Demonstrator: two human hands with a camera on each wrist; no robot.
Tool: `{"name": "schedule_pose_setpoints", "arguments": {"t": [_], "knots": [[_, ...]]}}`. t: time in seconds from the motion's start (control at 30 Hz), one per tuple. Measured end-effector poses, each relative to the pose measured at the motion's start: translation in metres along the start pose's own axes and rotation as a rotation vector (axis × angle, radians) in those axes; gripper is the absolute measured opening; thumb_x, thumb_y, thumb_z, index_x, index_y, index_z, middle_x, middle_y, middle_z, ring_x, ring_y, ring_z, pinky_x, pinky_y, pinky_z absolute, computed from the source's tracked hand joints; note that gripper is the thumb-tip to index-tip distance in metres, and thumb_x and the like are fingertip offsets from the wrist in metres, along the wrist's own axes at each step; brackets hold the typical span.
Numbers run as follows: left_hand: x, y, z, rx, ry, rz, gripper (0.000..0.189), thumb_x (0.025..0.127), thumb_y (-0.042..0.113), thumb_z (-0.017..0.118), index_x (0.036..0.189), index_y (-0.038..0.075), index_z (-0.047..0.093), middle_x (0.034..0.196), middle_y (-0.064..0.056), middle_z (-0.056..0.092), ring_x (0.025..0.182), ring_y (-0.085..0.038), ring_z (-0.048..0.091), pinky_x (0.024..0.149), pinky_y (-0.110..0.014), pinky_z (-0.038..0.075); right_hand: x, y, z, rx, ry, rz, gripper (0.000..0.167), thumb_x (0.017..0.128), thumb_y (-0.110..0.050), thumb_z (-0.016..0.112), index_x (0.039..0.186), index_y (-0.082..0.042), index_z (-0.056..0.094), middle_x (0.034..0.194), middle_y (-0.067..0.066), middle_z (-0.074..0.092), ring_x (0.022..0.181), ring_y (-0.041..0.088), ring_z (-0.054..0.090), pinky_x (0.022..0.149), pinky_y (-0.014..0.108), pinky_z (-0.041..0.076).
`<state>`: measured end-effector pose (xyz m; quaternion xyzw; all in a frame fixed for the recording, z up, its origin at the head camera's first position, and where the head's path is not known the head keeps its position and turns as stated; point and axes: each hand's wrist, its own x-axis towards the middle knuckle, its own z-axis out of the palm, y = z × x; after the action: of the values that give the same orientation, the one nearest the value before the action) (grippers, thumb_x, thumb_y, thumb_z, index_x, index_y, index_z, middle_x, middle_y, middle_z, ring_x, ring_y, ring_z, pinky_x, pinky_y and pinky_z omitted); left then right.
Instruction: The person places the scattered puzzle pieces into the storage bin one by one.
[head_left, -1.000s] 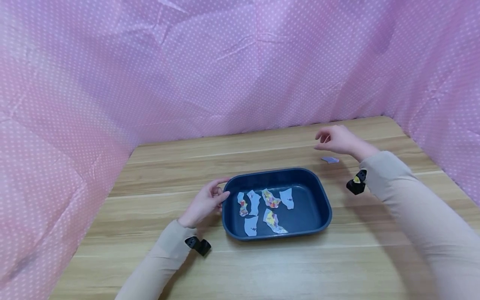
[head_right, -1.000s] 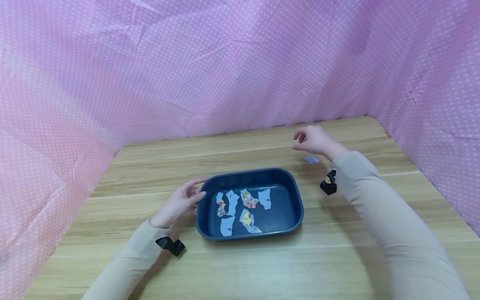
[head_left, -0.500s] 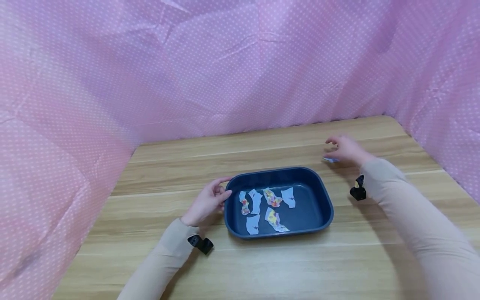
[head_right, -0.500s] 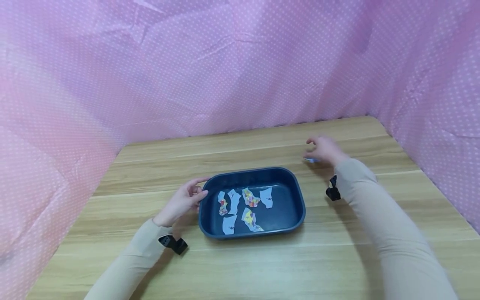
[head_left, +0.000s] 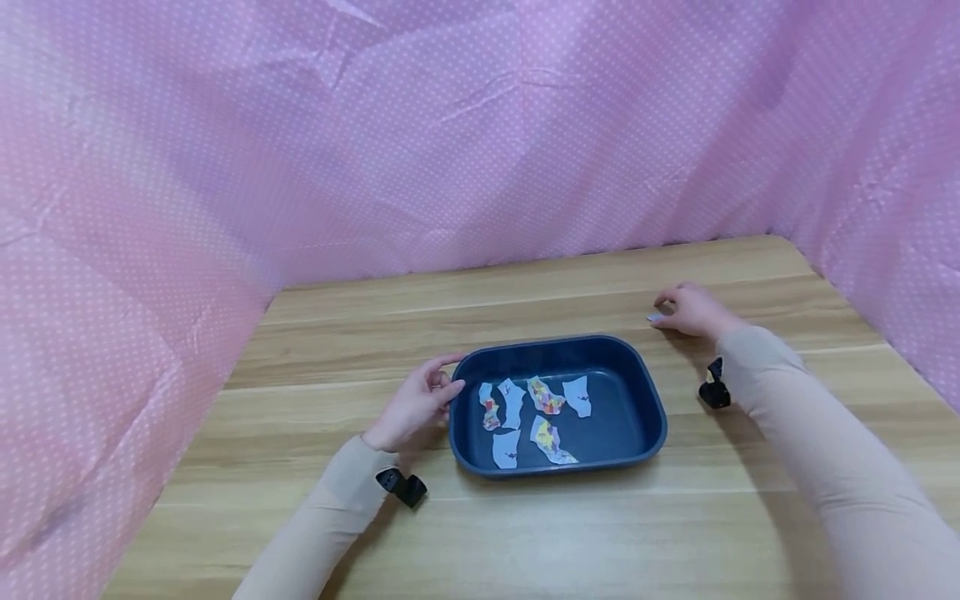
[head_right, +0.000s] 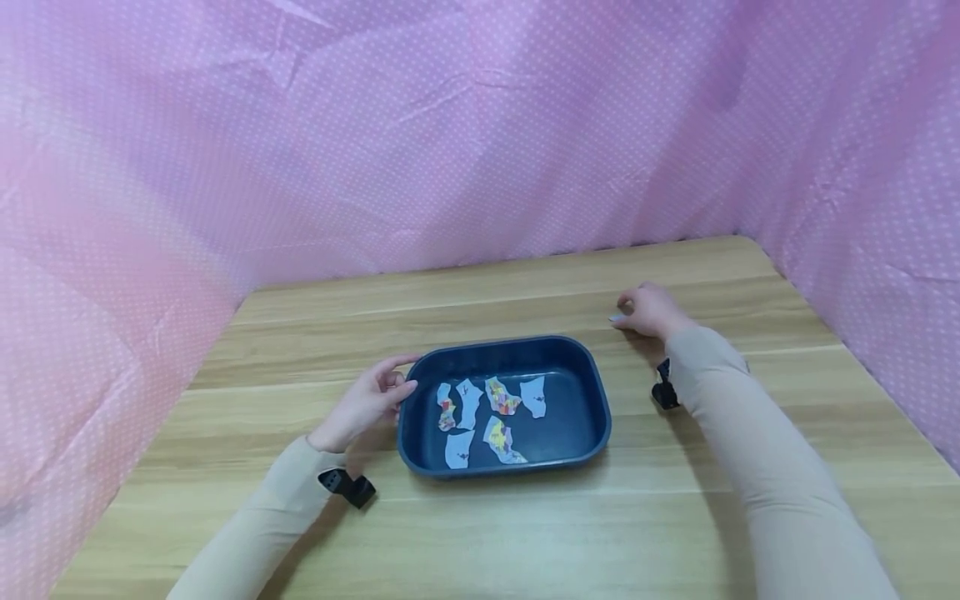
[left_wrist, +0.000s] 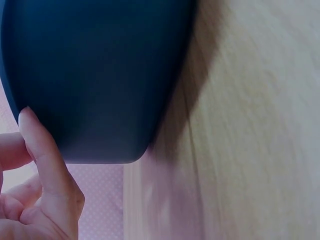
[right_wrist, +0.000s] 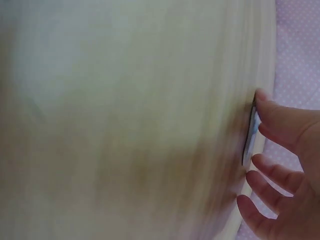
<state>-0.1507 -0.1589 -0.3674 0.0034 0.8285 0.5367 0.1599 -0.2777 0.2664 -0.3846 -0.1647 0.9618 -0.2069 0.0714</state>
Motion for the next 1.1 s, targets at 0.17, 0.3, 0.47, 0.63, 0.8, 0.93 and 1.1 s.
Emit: {"name": "schedule_pose_setpoints", "arguments": {"t": [0.17, 0.3, 0.47, 0.63, 0.8, 0.93, 1.1], "knots": [[0.003, 0.002, 0.001, 0.011, -0.013, 0.013, 0.043, 0.095, 0.016, 0.058, 0.136, 0.023, 0.047, 0.087, -0.011, 0.056, 0.067, -0.020, 0.056, 0.064, -0.030, 0.053, -0.002, 0.004, -0.003, 0.028, 0.009, -0.024, 0.035, 0.084, -0.016, 0.069, 0.106, 0.010, 0.061, 0.106, 0.032, 0.058, 0.101, 0.043, 0.053, 0.089, 0.056, 0.041], [0.004, 0.002, 0.003, 0.004, -0.032, 0.015, 0.043, 0.095, 0.015, 0.056, 0.136, 0.023, 0.047, 0.086, -0.011, 0.055, 0.067, -0.020, 0.055, 0.063, -0.029, 0.053, -0.004, 0.008, 0.000, 0.068, 0.021, -0.026, 0.027, 0.083, -0.015, 0.070, 0.100, 0.006, 0.063, 0.093, 0.023, 0.063, 0.087, 0.033, 0.057, 0.079, 0.047, 0.045], [0.004, 0.001, 0.003, -0.007, -0.042, 0.018, 0.043, 0.096, 0.015, 0.056, 0.137, 0.023, 0.046, 0.087, -0.012, 0.055, 0.066, -0.019, 0.055, 0.063, -0.029, 0.052, -0.006, 0.009, 0.004, 0.114, 0.015, -0.005, 0.021, 0.084, -0.016, 0.070, 0.094, 0.003, 0.065, 0.086, 0.017, 0.065, 0.080, 0.026, 0.057, 0.072, 0.036, 0.044], [-0.001, -0.002, 0.001, -0.006, -0.023, 0.004, 0.044, 0.095, 0.014, 0.056, 0.138, 0.023, 0.046, 0.085, -0.010, 0.054, 0.065, -0.021, 0.055, 0.062, -0.030, 0.052, -0.004, 0.002, 0.011, 0.142, -0.009, 0.004, 0.014, 0.085, -0.013, 0.067, 0.088, 0.001, 0.065, 0.081, 0.011, 0.063, 0.076, 0.021, 0.055, 0.069, 0.031, 0.042], [-0.003, -0.001, 0.000, 0.015, -0.010, 0.001, 0.044, 0.095, 0.016, 0.057, 0.138, 0.023, 0.046, 0.086, -0.010, 0.055, 0.066, -0.020, 0.056, 0.063, -0.031, 0.053, -0.002, -0.002, 0.012, 0.173, -0.016, 0.006, 0.009, 0.086, -0.008, 0.063, 0.087, 0.001, 0.062, 0.079, 0.010, 0.058, 0.075, 0.022, 0.051, 0.067, 0.030, 0.041], [-0.002, 0.000, 0.000, 0.007, -0.019, 0.012, 0.044, 0.095, 0.017, 0.057, 0.138, 0.023, 0.046, 0.088, -0.011, 0.055, 0.067, -0.020, 0.056, 0.065, -0.032, 0.053, -0.001, -0.002, 0.010, 0.181, -0.006, 0.003, 0.008, 0.087, -0.007, 0.064, 0.086, 0.001, 0.063, 0.080, 0.009, 0.060, 0.076, 0.022, 0.052, 0.070, 0.031, 0.041], [-0.001, 0.001, 0.000, 0.000, -0.026, 0.010, 0.044, 0.096, 0.016, 0.056, 0.138, 0.023, 0.045, 0.088, -0.012, 0.055, 0.067, -0.020, 0.056, 0.065, -0.031, 0.054, -0.004, -0.001, 0.011, 0.181, 0.005, -0.001, 0.007, 0.088, -0.007, 0.063, 0.086, 0.000, 0.063, 0.079, 0.007, 0.060, 0.076, 0.021, 0.051, 0.069, 0.030, 0.041]]}}
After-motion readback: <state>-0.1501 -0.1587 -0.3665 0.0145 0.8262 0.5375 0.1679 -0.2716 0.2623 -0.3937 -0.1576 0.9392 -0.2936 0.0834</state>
